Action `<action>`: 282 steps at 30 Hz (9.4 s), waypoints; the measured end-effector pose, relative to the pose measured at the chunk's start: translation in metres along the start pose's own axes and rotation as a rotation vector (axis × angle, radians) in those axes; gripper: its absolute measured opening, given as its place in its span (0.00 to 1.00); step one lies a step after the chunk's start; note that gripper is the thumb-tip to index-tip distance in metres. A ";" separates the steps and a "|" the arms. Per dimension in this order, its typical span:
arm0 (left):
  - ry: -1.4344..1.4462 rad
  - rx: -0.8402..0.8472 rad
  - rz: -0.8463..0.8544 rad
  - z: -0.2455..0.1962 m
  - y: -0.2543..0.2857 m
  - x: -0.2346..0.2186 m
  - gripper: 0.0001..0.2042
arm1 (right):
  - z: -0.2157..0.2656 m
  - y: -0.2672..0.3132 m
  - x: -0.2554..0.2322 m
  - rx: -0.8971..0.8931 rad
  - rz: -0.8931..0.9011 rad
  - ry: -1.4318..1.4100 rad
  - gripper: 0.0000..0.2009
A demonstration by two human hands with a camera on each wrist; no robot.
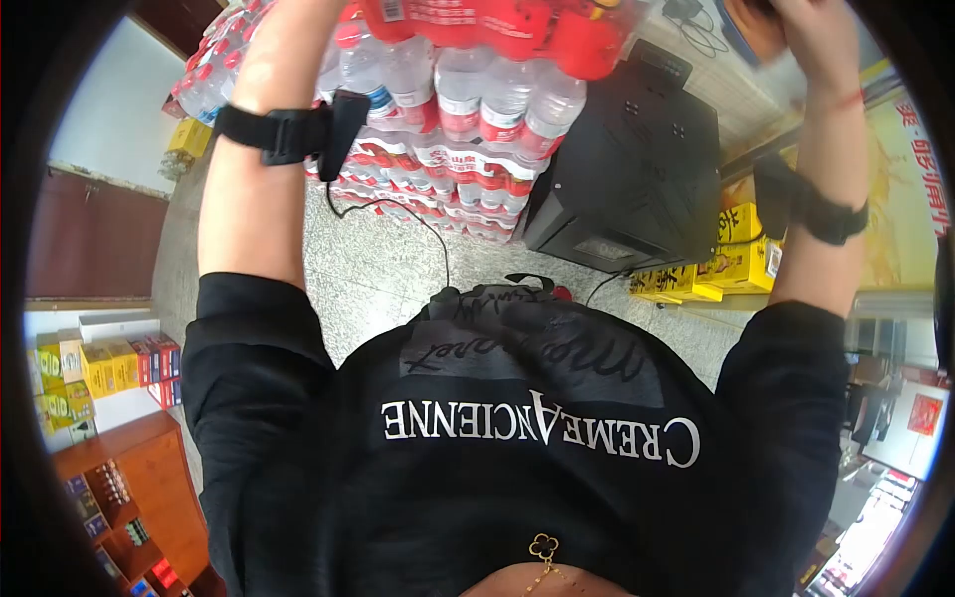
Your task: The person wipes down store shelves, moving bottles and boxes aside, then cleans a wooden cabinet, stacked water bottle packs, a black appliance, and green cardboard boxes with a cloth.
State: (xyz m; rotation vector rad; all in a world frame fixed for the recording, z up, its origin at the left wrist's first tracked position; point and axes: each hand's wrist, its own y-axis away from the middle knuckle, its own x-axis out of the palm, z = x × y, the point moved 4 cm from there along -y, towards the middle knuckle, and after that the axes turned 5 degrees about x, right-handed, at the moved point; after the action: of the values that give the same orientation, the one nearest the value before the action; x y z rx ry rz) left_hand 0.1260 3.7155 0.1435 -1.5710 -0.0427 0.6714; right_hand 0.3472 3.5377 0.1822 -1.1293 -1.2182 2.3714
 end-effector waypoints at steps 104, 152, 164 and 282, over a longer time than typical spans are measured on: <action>-0.443 -1.941 0.682 -0.202 0.473 0.378 0.24 | -0.713 0.437 -0.027 1.007 0.332 0.795 0.28; -0.396 -1.596 0.729 -0.174 0.562 0.400 0.24 | -0.383 0.537 -0.003 0.965 0.494 0.702 0.25; -0.344 -1.917 0.759 -0.191 0.499 0.394 0.24 | -0.325 0.569 0.017 1.224 0.363 0.808 0.29; -0.508 -1.680 0.841 -0.182 0.509 0.402 0.22 | -0.537 0.459 0.077 0.772 0.545 0.595 0.24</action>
State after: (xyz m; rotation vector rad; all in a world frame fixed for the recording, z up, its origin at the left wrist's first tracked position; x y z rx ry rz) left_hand 0.3513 3.6489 -0.4880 -2.9824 -0.4324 1.9996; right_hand 0.7459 3.6064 -0.4023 -1.7794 0.2247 2.1927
